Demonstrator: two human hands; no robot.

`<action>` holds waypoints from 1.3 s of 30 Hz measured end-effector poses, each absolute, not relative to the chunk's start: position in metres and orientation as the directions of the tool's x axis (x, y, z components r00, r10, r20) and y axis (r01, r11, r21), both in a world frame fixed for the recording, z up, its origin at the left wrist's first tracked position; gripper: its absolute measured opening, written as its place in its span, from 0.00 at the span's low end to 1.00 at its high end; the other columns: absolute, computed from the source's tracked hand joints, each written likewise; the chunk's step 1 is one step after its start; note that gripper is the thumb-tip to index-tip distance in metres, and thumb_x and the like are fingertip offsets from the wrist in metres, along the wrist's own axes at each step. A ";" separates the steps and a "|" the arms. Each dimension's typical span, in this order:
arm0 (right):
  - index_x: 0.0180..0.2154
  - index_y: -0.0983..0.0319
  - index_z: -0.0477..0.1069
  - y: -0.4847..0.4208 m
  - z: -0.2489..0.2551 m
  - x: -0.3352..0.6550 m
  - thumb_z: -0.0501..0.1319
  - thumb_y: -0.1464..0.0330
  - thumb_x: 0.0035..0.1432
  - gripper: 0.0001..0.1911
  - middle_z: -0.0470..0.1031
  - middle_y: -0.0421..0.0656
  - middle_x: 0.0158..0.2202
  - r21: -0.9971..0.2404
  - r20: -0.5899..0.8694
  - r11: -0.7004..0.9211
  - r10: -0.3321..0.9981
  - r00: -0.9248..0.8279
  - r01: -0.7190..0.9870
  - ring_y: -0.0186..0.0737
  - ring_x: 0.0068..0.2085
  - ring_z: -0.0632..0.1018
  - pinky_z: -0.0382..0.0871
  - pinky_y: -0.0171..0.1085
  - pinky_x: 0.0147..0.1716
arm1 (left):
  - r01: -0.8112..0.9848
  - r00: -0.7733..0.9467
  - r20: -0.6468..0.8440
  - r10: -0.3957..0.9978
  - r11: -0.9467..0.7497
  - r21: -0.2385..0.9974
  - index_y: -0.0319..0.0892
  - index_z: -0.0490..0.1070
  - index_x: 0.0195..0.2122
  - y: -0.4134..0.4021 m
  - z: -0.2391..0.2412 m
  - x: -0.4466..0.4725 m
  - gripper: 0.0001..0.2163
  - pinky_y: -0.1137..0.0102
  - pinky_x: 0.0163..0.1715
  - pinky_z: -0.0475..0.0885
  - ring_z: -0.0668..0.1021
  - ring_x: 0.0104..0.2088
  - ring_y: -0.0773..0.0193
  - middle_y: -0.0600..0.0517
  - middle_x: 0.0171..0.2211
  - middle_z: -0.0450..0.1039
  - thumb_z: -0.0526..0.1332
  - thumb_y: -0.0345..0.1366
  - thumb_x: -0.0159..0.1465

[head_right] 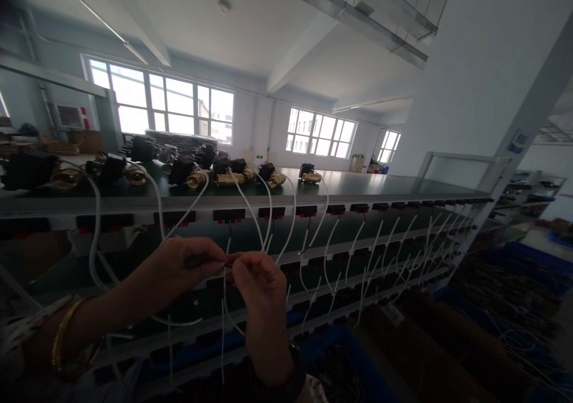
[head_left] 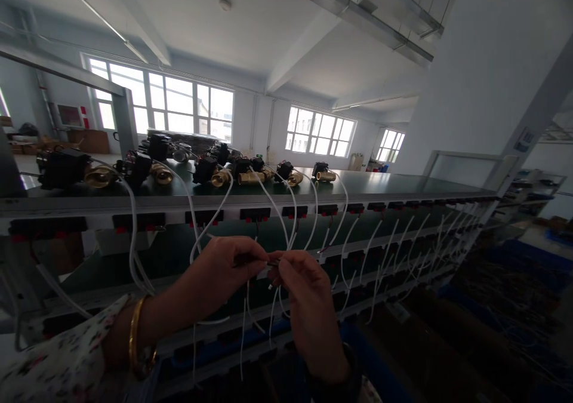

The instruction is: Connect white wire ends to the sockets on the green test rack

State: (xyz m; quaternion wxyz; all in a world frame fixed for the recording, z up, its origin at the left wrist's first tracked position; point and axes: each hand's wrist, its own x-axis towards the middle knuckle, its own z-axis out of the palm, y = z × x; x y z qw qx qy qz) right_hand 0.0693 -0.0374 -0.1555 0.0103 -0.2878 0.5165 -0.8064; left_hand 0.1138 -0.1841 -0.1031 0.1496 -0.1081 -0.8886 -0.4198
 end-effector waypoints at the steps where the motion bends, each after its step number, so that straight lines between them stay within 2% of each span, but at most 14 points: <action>1: 0.29 0.60 0.72 -0.035 -0.152 0.069 0.62 0.66 0.54 0.05 0.74 0.42 0.36 -0.852 0.439 -0.454 -0.349 -0.828 -0.260 0.33 0.32 0.72 0.67 0.34 0.34 | 0.328 -0.926 0.371 0.070 0.637 0.698 0.41 0.74 0.30 -0.184 -0.102 0.114 0.05 0.75 0.28 0.66 0.74 0.29 0.68 0.56 0.27 0.74 0.58 0.33 0.58; 4: 0.27 0.61 0.70 -0.028 -0.142 0.070 0.62 0.68 0.52 0.04 0.74 0.43 0.36 -0.877 0.442 -0.386 -0.408 -0.799 -0.287 0.36 0.34 0.73 0.67 0.36 0.35 | 0.357 -0.913 0.397 0.096 0.660 0.661 0.42 0.74 0.30 -0.185 -0.102 0.115 0.05 0.75 0.30 0.66 0.74 0.30 0.68 0.56 0.28 0.74 0.58 0.32 0.58; 8: 0.25 0.62 0.69 -0.025 -0.136 0.071 0.60 0.72 0.51 0.04 0.74 0.43 0.35 -0.871 0.492 -0.223 -0.413 -0.767 -0.439 0.37 0.35 0.74 0.67 0.35 0.33 | 0.388 -0.902 0.415 0.119 0.648 0.655 0.42 0.74 0.32 -0.185 -0.105 0.117 0.06 0.75 0.31 0.67 0.75 0.31 0.67 0.55 0.31 0.74 0.57 0.32 0.59; 11: 0.25 0.63 0.69 -0.026 -0.135 0.074 0.58 0.73 0.51 0.04 0.74 0.43 0.34 -0.852 0.518 -0.162 -0.393 -0.760 -0.497 0.37 0.34 0.75 0.68 0.34 0.32 | 0.417 -0.886 0.446 0.128 0.641 0.645 0.43 0.74 0.33 -0.185 -0.108 0.118 0.06 0.74 0.31 0.67 0.75 0.32 0.67 0.55 0.31 0.74 0.57 0.32 0.59; 15: 0.25 0.63 0.69 -0.029 -0.136 0.078 0.58 0.73 0.50 0.04 0.75 0.43 0.33 -0.829 0.554 -0.144 -0.343 -0.758 -0.541 0.38 0.34 0.76 0.70 0.35 0.33 | 0.438 -0.871 0.472 0.136 0.649 0.622 0.43 0.74 0.33 -0.186 -0.110 0.119 0.07 0.74 0.31 0.67 0.75 0.31 0.67 0.55 0.31 0.74 0.56 0.30 0.59; 19: 0.24 0.62 0.69 -0.029 -0.135 0.081 0.58 0.73 0.50 0.04 0.75 0.44 0.33 -0.817 0.570 -0.148 -0.349 -0.744 -0.557 0.39 0.34 0.76 0.70 0.35 0.34 | 0.437 -0.873 0.470 0.134 0.642 0.630 0.43 0.74 0.32 -0.186 -0.111 0.119 0.07 0.74 0.31 0.68 0.75 0.31 0.67 0.54 0.31 0.74 0.56 0.31 0.59; 30: 0.25 0.62 0.70 -0.025 -0.136 0.082 0.58 0.74 0.50 0.04 0.75 0.43 0.35 -0.846 0.533 -0.232 -0.378 -0.757 -0.479 0.38 0.37 0.76 0.70 0.34 0.36 | 0.425 -0.886 0.441 0.142 0.627 0.653 0.42 0.74 0.31 -0.183 -0.108 0.124 0.08 0.73 0.33 0.67 0.75 0.32 0.66 0.54 0.31 0.74 0.55 0.31 0.59; 39: 0.24 0.62 0.68 -0.027 -0.137 0.085 0.57 0.75 0.50 0.05 0.74 0.42 0.31 -0.797 0.591 -0.105 -0.344 -0.730 -0.595 0.37 0.33 0.75 0.69 0.33 0.32 | 0.455 -0.864 0.480 0.150 0.640 0.620 0.43 0.73 0.30 -0.182 -0.111 0.122 0.07 0.74 0.33 0.67 0.75 0.33 0.67 0.55 0.31 0.73 0.56 0.29 0.58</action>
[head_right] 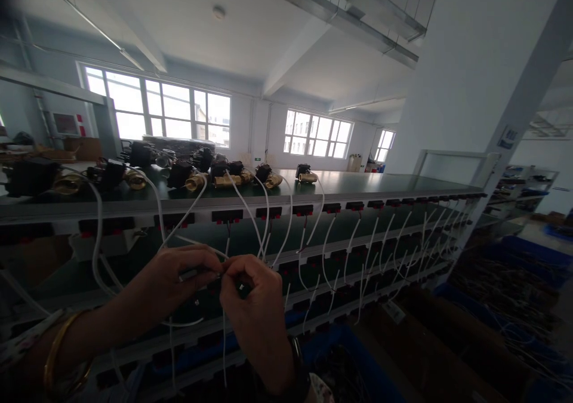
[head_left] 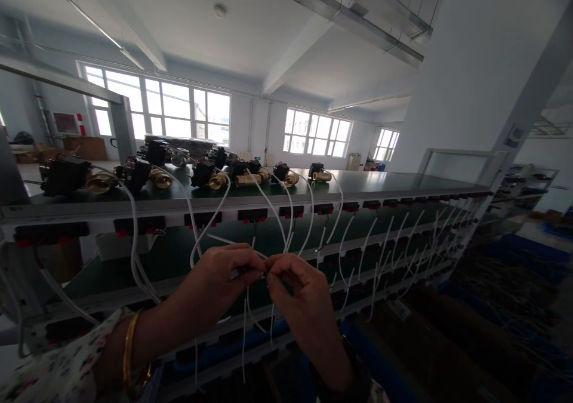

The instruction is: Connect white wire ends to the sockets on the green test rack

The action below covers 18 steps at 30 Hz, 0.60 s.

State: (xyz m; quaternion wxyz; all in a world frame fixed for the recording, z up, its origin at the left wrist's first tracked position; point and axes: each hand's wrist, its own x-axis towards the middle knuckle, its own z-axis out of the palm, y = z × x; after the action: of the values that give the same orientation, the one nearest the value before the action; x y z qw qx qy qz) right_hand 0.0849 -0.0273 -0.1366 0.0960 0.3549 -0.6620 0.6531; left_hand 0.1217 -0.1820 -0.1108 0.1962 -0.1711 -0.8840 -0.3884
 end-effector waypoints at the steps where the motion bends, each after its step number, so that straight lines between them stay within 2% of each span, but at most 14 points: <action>1: 0.24 0.62 0.68 -0.028 -0.137 0.085 0.57 0.74 0.50 0.05 0.74 0.42 0.30 -0.798 0.588 -0.096 -0.341 -0.733 -0.595 0.37 0.32 0.75 0.69 0.33 0.32 | 0.457 -0.863 0.482 0.150 0.638 0.620 0.43 0.73 0.29 -0.182 -0.112 0.121 0.07 0.74 0.33 0.67 0.75 0.33 0.67 0.55 0.31 0.73 0.57 0.28 0.58; 6: 0.26 0.62 0.69 -0.030 -0.139 0.086 0.58 0.70 0.53 0.05 0.74 0.43 0.33 -0.815 0.571 -0.131 -0.348 -0.743 -0.565 0.37 0.34 0.75 0.70 0.34 0.34 | 0.442 -0.866 0.483 0.128 0.647 0.621 0.43 0.73 0.30 -0.181 -0.120 0.123 0.07 0.75 0.32 0.67 0.74 0.31 0.69 0.56 0.29 0.72 0.56 0.27 0.59; 8: 0.26 0.62 0.69 -0.030 -0.144 0.084 0.59 0.68 0.53 0.06 0.74 0.44 0.33 -0.812 0.575 -0.130 -0.349 -0.740 -0.569 0.38 0.33 0.75 0.70 0.34 0.34 | 0.460 -0.853 0.494 0.169 0.689 0.560 0.43 0.72 0.31 -0.182 -0.119 0.127 0.07 0.74 0.32 0.67 0.74 0.31 0.68 0.55 0.30 0.71 0.56 0.28 0.60; 10: 0.27 0.62 0.70 -0.028 -0.150 0.078 0.60 0.66 0.53 0.07 0.74 0.44 0.33 -0.823 0.563 -0.131 -0.328 -0.759 -0.553 0.39 0.33 0.75 0.70 0.35 0.33 | 0.503 -0.809 0.535 0.243 0.757 0.417 0.44 0.71 0.37 -0.190 -0.108 0.128 0.05 0.71 0.39 0.68 0.73 0.40 0.65 0.53 0.38 0.71 0.59 0.31 0.59; 12: 0.28 0.61 0.71 -0.026 -0.158 0.070 0.62 0.62 0.53 0.09 0.74 0.44 0.33 -0.859 0.511 -0.152 -0.309 -0.802 -0.488 0.40 0.32 0.75 0.70 0.36 0.33 | 0.482 -0.743 0.620 0.251 0.844 0.235 0.44 0.66 0.44 -0.208 -0.083 0.122 0.11 0.65 0.49 0.65 0.68 0.50 0.59 0.50 0.49 0.65 0.59 0.36 0.60; 13: 0.28 0.61 0.72 -0.025 -0.162 0.065 0.62 0.60 0.52 0.11 0.74 0.45 0.33 -0.881 0.473 -0.172 -0.304 -0.827 -0.441 0.40 0.32 0.75 0.71 0.37 0.32 | 0.419 -0.707 0.675 0.209 0.893 0.163 0.42 0.64 0.47 -0.222 -0.068 0.116 0.13 0.62 0.52 0.62 0.64 0.54 0.57 0.47 0.53 0.62 0.56 0.38 0.62; 15: 0.29 0.61 0.72 -0.025 -0.171 0.057 0.64 0.56 0.50 0.14 0.73 0.45 0.33 -0.912 0.400 -0.232 -0.312 -0.862 -0.339 0.41 0.30 0.74 0.71 0.39 0.31 | 0.216 -0.645 0.757 0.109 0.975 0.043 0.38 0.63 0.48 -0.254 -0.037 0.096 0.14 0.56 0.54 0.58 0.62 0.55 0.54 0.43 0.53 0.61 0.49 0.40 0.66; 16: 0.29 0.61 0.72 -0.026 -0.176 0.055 0.64 0.55 0.49 0.15 0.73 0.44 0.32 -0.917 0.374 -0.270 -0.318 -0.871 -0.294 0.41 0.30 0.74 0.71 0.40 0.31 | 0.130 -0.654 0.750 0.099 0.991 -0.018 0.37 0.63 0.49 -0.272 -0.024 0.083 0.16 0.54 0.56 0.55 0.60 0.56 0.53 0.42 0.55 0.60 0.47 0.40 0.66; 18: 0.29 0.60 0.72 -0.031 -0.187 0.053 0.65 0.56 0.48 0.14 0.71 0.42 0.29 -0.907 0.341 -0.360 -0.322 -0.883 -0.219 0.38 0.30 0.72 0.70 0.38 0.31 | 0.054 -0.771 0.625 0.124 0.990 -0.131 0.35 0.59 0.54 -0.304 -0.008 0.057 0.19 0.55 0.58 0.51 0.59 0.58 0.53 0.41 0.58 0.56 0.44 0.39 0.67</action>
State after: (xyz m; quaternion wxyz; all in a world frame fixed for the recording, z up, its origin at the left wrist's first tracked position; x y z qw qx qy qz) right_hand 0.0533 -0.0315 -0.1873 -0.0326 0.2393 -0.5648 0.7891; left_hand 0.0569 -0.3035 -0.0078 0.3351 -0.0474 -0.9395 0.0526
